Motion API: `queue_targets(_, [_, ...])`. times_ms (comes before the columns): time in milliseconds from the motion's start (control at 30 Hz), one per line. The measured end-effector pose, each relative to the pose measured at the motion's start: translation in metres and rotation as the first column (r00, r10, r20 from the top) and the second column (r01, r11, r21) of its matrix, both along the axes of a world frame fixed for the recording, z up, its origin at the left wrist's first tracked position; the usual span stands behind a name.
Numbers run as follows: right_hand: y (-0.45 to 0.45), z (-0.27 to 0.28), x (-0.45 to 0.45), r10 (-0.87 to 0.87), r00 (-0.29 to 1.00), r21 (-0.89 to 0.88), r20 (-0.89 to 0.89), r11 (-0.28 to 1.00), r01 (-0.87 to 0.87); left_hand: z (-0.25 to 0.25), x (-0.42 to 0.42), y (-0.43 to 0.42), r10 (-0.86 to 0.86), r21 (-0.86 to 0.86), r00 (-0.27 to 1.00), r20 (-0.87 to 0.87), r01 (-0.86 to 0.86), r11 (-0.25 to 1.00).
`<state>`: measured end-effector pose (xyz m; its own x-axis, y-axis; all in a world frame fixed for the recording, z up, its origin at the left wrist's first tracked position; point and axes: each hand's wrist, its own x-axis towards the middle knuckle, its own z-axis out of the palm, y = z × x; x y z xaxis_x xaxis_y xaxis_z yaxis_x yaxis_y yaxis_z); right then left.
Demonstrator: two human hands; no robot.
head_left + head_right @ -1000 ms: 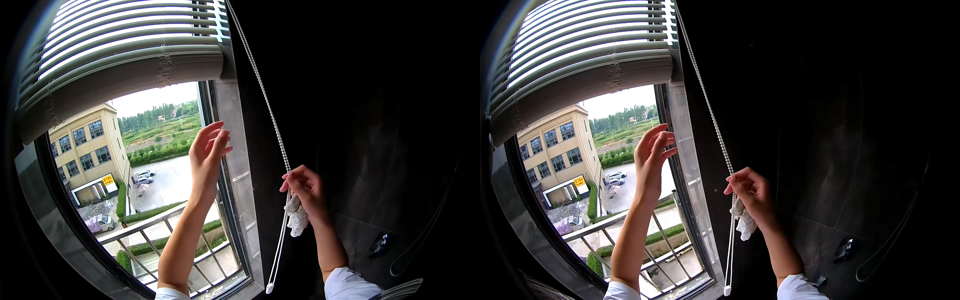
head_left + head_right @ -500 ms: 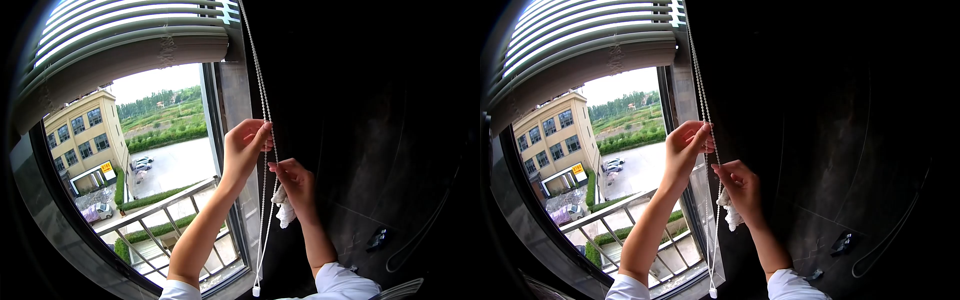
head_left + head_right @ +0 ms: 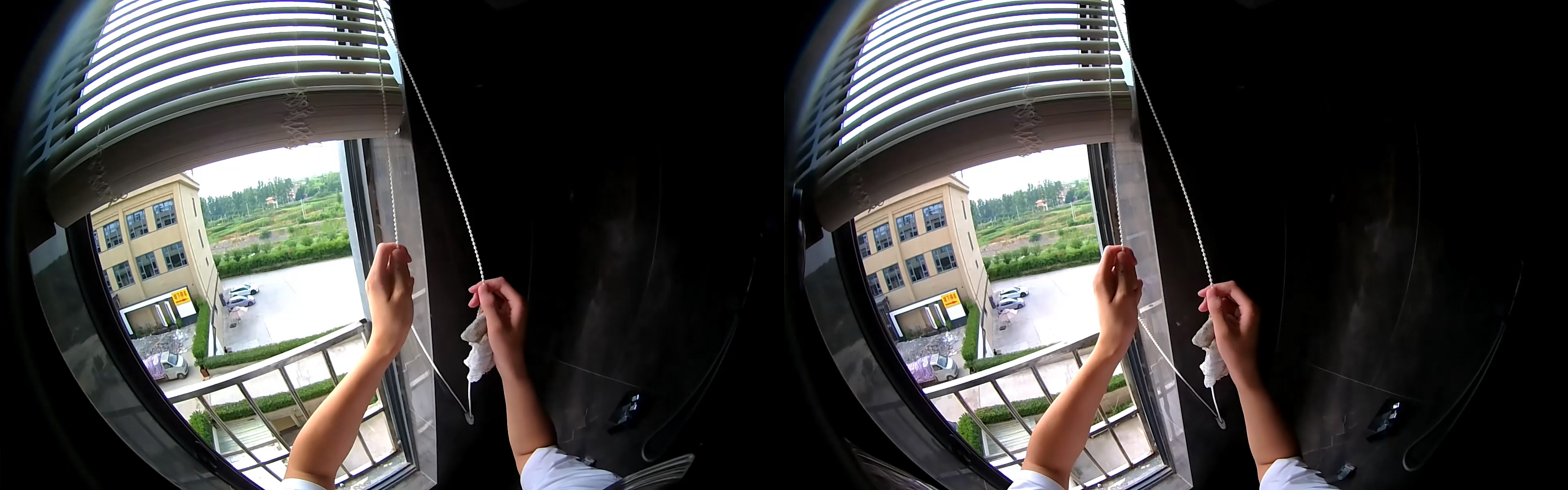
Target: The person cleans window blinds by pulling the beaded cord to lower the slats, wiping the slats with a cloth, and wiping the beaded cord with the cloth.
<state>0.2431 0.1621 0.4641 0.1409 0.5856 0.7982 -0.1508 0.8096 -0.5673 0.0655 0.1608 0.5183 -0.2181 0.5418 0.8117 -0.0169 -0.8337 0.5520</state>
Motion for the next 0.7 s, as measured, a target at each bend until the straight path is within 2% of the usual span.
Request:
queue_targets(200, [0.008,0.013,0.000,0.004,1.000,0.053,-0.027,0.999,-0.002,-0.005,0.000,-0.014,0.016,-0.039,0.999,-0.028,-0.017,0.999])
queue_targets(300, [0.008,0.017,0.000,0.015,1.000,0.001,-0.018,1.000,-0.015,-0.025,0.000,-0.010,-0.032,-0.045,0.999,0.010,0.032,0.998])
queue_targets(567, [0.032,0.032,-0.008,0.041,0.998,0.063,0.051,0.997,-0.044,-0.060,0.000,-0.015,-0.088,-0.109,0.995,0.045,0.093,0.990])
queue_targets(633, [0.018,0.041,-0.014,0.010,0.997,0.069,0.073,0.997,-0.016,-0.072,-0.002,-0.015,-0.069,-0.130,0.997,0.035,0.073,0.989])
queue_targets(667, [0.003,0.045,-0.019,-0.090,0.995,0.143,0.031,0.986,0.085,-0.079,-0.002,-0.016,-0.046,-0.124,0.999,0.014,0.047,0.991])
queue_targets(700, [0.001,0.043,-0.023,-0.088,0.996,0.138,0.033,0.987,0.083,-0.085,-0.002,-0.018,-0.020,-0.120,1.000,-0.005,0.019,0.993])
